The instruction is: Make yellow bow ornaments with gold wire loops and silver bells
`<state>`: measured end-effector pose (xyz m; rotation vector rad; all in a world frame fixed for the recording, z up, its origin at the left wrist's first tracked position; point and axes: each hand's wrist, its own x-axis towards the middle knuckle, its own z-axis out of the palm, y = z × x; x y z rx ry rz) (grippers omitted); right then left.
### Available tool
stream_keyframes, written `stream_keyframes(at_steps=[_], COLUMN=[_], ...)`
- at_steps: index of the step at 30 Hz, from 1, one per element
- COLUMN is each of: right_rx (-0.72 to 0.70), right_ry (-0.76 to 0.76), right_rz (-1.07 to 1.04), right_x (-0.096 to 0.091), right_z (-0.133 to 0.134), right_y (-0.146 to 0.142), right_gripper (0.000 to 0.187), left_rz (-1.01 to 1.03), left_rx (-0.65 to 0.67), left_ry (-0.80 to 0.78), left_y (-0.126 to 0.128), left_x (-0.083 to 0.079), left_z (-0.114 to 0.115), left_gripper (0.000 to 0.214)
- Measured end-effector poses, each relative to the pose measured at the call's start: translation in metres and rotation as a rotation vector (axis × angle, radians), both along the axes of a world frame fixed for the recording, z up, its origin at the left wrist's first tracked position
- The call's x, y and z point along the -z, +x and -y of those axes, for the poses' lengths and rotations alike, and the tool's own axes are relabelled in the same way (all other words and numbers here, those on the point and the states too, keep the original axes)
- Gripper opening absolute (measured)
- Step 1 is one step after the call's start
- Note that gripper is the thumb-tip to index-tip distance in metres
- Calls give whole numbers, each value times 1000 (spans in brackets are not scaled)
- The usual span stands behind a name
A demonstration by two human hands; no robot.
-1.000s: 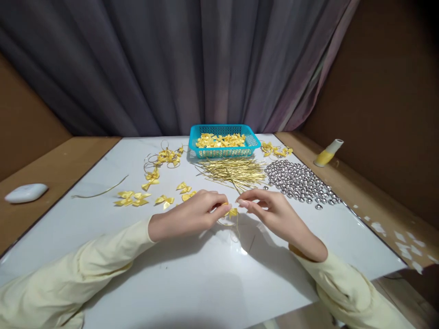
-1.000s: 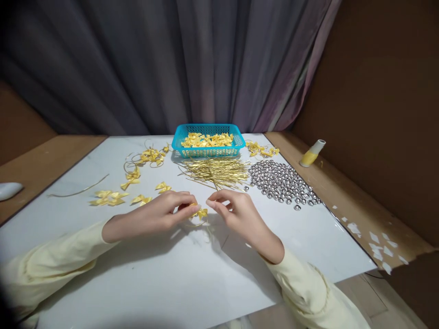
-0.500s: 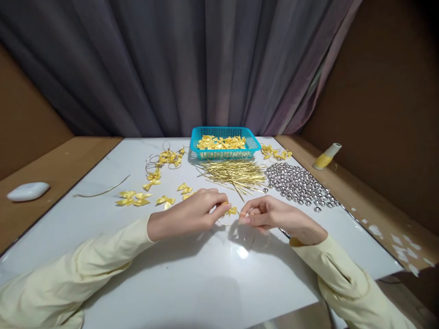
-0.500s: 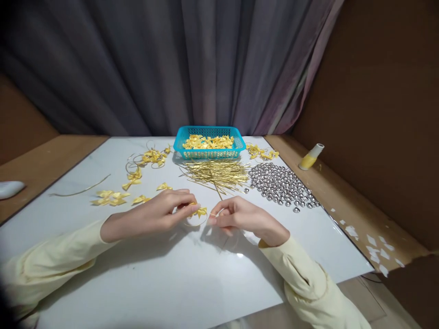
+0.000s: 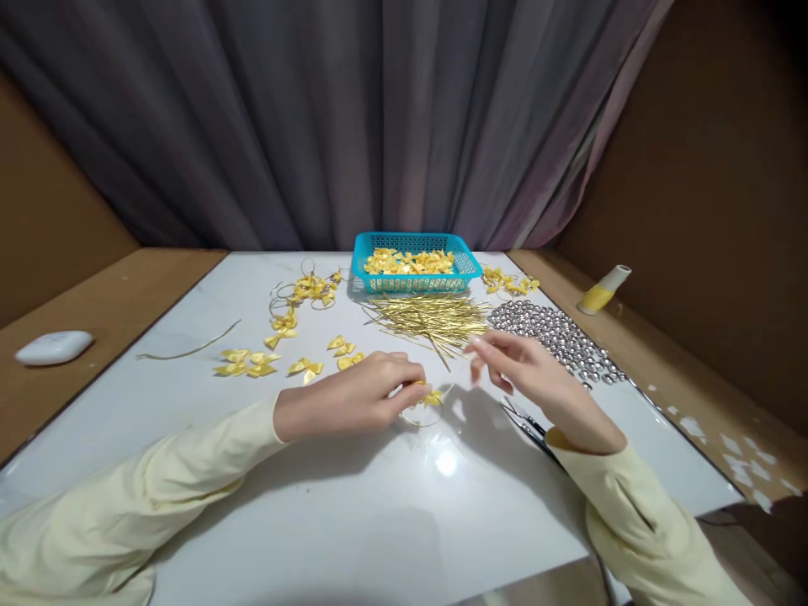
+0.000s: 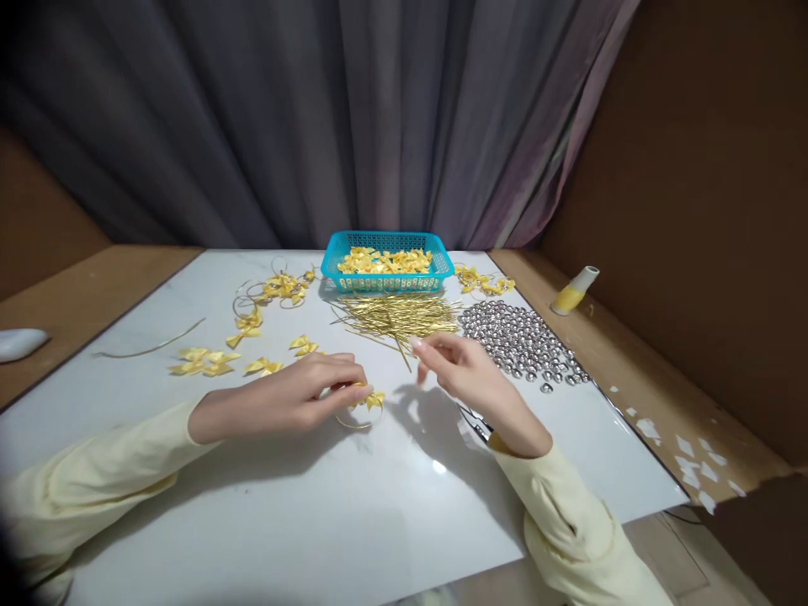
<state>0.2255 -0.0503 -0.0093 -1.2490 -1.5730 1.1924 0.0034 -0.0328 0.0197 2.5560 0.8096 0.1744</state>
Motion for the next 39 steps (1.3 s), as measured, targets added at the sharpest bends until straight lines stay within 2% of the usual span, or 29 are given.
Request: stream_keyframes(at_steps=[1, 3, 7, 11, 15, 19, 25, 27, 34, 39], right_rx=[41, 21, -135, -135, -59, -48, 61, 67, 112, 128], right_ry=[87, 221, 377, 489, 468, 401, 560, 568, 387, 401], right_rz=[67, 144, 285, 377, 433, 396, 346, 329, 171, 195], right_x=[0, 0, 3, 9, 11, 10, 13, 14, 15, 16], right_z=[1, 4, 15, 23, 25, 25, 27, 28, 29, 29], right_y=[-3, -10, -21, -27, -27, -27, -32, -35, -40, -40], right_gripper=[30, 27, 17, 17, 20, 16, 9, 7, 7, 6], left_rz=[3, 17, 33, 61, 105, 98, 87, 92, 128, 142], left_rx=[-4, -13, -31, -67, -105, -106, -115, -123, -172, -168], left_ry=[-3, -7, -5, -8, 32, 55, 10, -7, 7, 9], left_y=[0, 0, 1, 2, 3, 3, 4, 5, 7, 7], left_x=[0, 0, 0, 0, 2, 4, 4, 5, 8, 9], left_z=[0, 0, 1, 2, 1, 1, 4, 4, 2, 2], left_gripper=[30, 30, 30, 31, 29, 29, 29, 29, 29, 29])
